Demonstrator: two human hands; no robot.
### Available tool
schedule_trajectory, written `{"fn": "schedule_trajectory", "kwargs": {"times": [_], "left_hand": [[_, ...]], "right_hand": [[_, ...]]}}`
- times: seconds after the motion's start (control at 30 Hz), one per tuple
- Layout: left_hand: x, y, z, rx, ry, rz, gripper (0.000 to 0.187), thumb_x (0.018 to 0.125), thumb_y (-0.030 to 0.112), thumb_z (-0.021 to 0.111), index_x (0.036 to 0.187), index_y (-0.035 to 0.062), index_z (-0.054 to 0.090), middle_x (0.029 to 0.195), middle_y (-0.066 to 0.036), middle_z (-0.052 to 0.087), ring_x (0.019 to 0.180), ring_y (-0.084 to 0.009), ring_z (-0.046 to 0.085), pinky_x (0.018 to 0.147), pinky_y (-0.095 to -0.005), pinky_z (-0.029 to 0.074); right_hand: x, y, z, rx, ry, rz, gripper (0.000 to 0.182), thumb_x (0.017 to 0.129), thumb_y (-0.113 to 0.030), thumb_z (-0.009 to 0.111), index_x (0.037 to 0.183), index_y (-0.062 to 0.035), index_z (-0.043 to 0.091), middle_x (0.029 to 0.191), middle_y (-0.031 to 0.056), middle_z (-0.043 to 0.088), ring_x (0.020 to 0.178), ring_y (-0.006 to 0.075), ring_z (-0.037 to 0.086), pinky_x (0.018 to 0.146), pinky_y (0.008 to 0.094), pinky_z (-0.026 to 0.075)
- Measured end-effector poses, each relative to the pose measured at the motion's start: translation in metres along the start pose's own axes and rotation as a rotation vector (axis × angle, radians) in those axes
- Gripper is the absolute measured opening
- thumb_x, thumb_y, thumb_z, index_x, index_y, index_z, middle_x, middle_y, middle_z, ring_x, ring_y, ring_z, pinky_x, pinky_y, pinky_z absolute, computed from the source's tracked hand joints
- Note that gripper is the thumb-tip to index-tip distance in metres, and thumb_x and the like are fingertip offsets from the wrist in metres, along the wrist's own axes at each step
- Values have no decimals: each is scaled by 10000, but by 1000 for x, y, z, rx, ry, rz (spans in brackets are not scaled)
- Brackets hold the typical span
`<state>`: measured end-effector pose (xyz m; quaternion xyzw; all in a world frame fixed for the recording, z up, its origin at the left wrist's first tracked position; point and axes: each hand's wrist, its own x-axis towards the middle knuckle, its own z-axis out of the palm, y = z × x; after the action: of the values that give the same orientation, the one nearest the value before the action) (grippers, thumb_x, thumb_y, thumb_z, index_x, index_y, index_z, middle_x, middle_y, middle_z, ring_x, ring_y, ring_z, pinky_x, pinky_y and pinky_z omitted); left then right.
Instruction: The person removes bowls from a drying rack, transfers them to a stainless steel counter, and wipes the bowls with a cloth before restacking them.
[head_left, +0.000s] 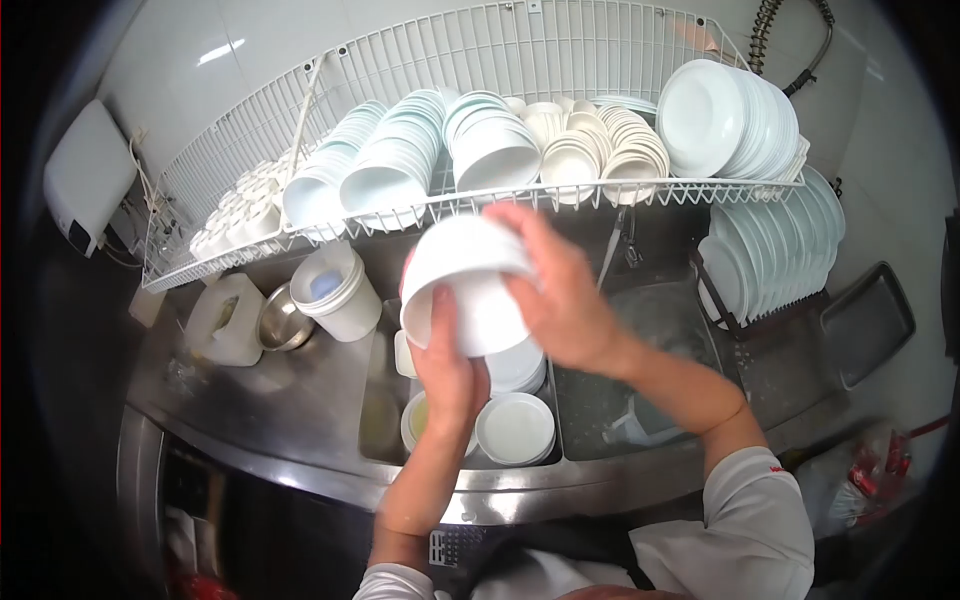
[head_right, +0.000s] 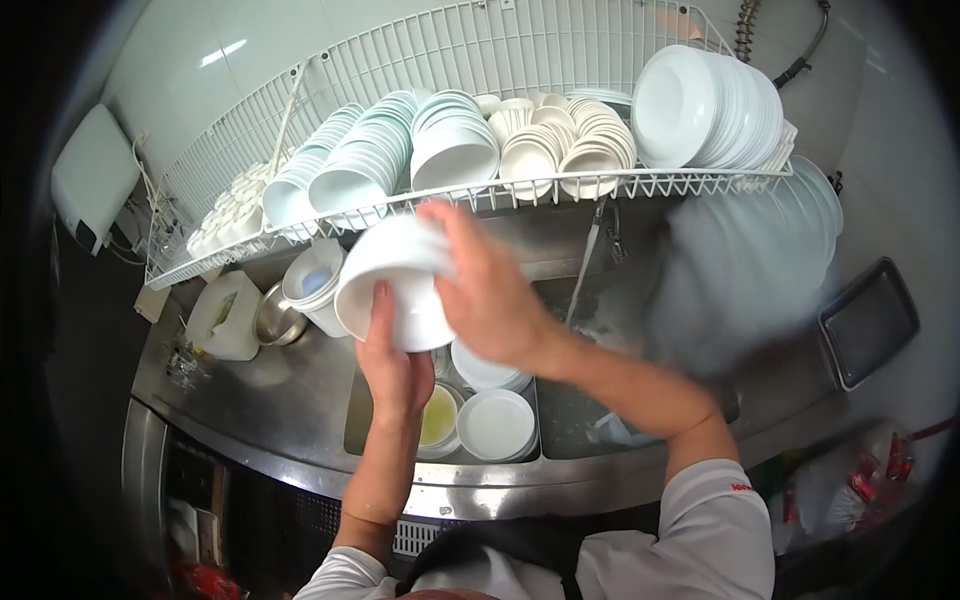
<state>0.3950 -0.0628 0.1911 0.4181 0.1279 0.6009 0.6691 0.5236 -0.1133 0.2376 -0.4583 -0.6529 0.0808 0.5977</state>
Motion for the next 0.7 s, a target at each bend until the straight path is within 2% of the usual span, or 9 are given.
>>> {"fn": "schedule_trajectory", "kwargs": {"times": [0.07, 0.1, 0.2, 0.27, 0.33, 0.4, 0.5, 0.6, 0.7], "left_hand": [[-11, -13, -37, -34, 109, -143, 525, 956, 199, 571, 1386, -12, 356, 1299, -163, 508, 1165, -269, 537, 973, -398, 462], [-17, -16, -52, -52, 160, -211, 490, 962, 191, 563, 1368, -15, 381, 1273, -160, 529, 1137, -273, 561, 959, -404, 477], [-33, -11, -82, -96, 248, -356, 479, 956, 215, 582, 1344, -5, 405, 1243, -161, 548, 1092, -288, 590, 954, -416, 488], [-48, -11, -102, -117, 230, -409, 482, 947, 211, 600, 1337, -5, 416, 1227, -138, 564, 1110, -271, 582, 961, -413, 482], [-58, -23, -128, -119, 226, -428, 482, 942, 211, 606, 1335, -1, 422, 1231, -128, 564, 1115, -263, 578, 962, -411, 479], [-71, -24, -133, -82, 257, -440, 464, 932, 199, 620, 1320, 14, 447, 1223, -118, 573, 1108, -247, 581, 957, -397, 478], [-90, -29, -144, -71, 256, -495, 440, 927, 192, 629, 1295, 10, 471, 1186, -109, 595, 1082, -235, 594, 940, -383, 486], [-104, -43, -162, -54, 269, -556, 424, 924, 189, 635, 1276, 7, 487, 1162, -107, 607, 1068, -228, 600, 930, -376, 490], [-115, -53, -167, -97, 250, -584, 413, 921, 175, 639, 1266, 1, 495, 1155, -118, 608, 1060, -222, 604, 916, -368, 498]], "right_hand": [[-19, 8, 15, -52, -166, 122, 509, 922, -133, 549, 1378, 27, 387, 1316, 219, 494, 1276, 290, 460, 1048, 374, 376], [-20, 15, 7, -126, -395, 112, 615, 900, -210, 611, 1415, -4, 345, 1362, 251, 448, 1298, 331, 440, 1070, 384, 357], [45, -20, -37, -96, -629, 204, 718, 859, -285, 665, 1444, -52, 319, 1424, 258, 388, 1335, 366, 392, 1106, 399, 320], [96, 22, -49, -597, -250, -338, 763, 808, -298, 700, 1453, -103, 342, 1436, 234, 399, 1335, 370, 391, 1117, 413, 311], [138, 69, -51, -860, -308, -156, 754, 775, -239, 692, 1446, -119, 367, 1425, 211, 426, 1309, 362, 425, 1105, 410, 335], [183, 101, -53, -846, -554, -113, 734, 778, -191, 647, 1450, -126, 357, 1403, 242, 429, 1265, 373, 462, 1070, 416, 372], [208, 86, -49, -848, -727, 129, 706, 796, -152, 594, 1454, -123, 341, 1334, 280, 457, 1212, 409, 484, 1022, 418, 408], [202, 82, -35, -971, -694, 137, 709, 794, -205, 605, 1451, -121, 350, 1271, 286, 471, 1155, 427, 507, 975, 442, 429], [195, 72, -33, -883, -546, 220, 748, 767, -279, 616, 1452, -116, 367, 1258, 312, 468, 1162, 468, 494, 972, 480, 436]]}}
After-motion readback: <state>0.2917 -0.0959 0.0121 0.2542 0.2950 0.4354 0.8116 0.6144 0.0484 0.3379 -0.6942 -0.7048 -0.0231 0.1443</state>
